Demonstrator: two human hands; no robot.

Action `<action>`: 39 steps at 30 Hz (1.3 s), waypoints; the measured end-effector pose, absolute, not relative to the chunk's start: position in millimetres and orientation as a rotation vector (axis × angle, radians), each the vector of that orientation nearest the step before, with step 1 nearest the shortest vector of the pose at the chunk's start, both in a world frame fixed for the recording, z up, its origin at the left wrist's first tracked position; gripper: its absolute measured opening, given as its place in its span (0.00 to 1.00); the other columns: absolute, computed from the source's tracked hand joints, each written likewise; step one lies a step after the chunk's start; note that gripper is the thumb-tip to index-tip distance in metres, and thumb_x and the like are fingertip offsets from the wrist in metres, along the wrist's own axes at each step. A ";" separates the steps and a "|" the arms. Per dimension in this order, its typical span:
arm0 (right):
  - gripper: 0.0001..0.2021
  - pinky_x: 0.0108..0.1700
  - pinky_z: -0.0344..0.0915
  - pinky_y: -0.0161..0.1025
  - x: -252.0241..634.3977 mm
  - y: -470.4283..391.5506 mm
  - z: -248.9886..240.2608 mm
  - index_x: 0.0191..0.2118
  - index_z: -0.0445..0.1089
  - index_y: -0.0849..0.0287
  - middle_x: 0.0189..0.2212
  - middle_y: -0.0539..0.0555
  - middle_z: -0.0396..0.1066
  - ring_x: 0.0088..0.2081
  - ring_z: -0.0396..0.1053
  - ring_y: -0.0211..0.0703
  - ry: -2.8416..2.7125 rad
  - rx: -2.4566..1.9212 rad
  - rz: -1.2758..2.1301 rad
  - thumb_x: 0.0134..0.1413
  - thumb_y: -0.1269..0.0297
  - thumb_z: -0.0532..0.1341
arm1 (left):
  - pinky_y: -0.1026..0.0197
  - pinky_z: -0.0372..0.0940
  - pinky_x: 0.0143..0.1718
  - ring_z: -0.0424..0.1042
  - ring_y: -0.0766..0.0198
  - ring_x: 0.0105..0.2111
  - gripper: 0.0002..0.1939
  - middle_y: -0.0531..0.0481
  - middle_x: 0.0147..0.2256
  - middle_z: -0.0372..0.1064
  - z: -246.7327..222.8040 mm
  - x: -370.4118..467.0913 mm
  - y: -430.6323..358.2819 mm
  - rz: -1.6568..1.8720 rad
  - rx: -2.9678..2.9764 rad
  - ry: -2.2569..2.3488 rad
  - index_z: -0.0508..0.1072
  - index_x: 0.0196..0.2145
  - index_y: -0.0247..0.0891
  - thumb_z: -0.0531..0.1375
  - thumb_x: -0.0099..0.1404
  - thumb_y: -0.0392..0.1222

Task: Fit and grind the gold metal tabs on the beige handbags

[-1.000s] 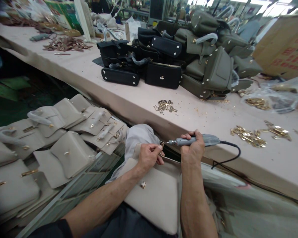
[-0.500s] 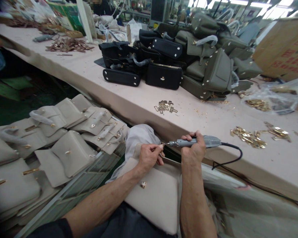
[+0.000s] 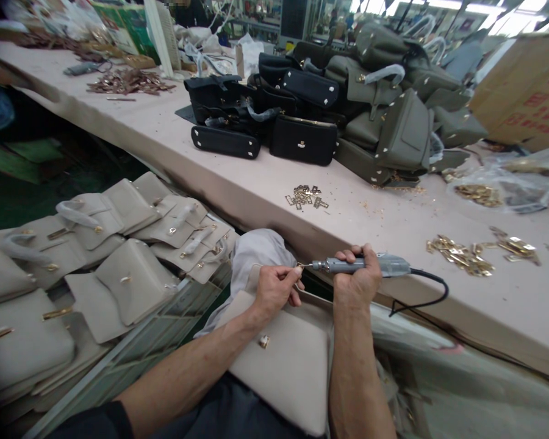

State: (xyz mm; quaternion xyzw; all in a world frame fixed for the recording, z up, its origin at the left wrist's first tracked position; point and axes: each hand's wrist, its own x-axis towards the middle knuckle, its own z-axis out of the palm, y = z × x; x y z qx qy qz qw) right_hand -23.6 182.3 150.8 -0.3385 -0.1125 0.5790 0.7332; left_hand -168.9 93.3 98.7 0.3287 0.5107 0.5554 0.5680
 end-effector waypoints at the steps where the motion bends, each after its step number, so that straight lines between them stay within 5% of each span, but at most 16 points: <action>1: 0.10 0.27 0.65 0.28 -23.6 182.2 150.5 0.33 0.59 0.58 0.27 0.43 0.61 0.20 0.57 0.26 -0.253 -0.744 1.273 0.56 0.73 0.63 | 0.67 0.65 0.14 0.69 0.64 0.12 0.25 0.48 0.14 0.70 98.8 -169.0 93.2 1.303 0.774 1.202 0.77 0.24 0.33 0.64 0.66 0.58; 23: 0.09 0.26 0.64 0.29 -20.5 179.2 149.9 0.34 0.59 0.58 0.27 0.43 0.61 0.21 0.56 0.27 -0.253 -0.744 1.264 0.55 0.72 0.62 | 0.67 0.65 0.13 0.71 0.63 0.12 0.20 0.46 0.17 0.72 102.4 -169.4 94.2 1.291 0.750 1.202 0.77 0.24 0.32 0.64 0.65 0.51; 39: 0.08 0.26 0.65 0.30 -19.3 179.4 149.7 0.32 0.59 0.59 0.27 0.44 0.60 0.21 0.56 0.28 -0.248 -0.750 1.269 0.58 0.73 0.60 | 0.66 0.65 0.13 0.71 0.64 0.13 0.27 0.44 0.20 0.75 95.9 -168.8 95.8 1.292 0.746 1.148 0.77 0.26 0.33 0.64 0.65 0.63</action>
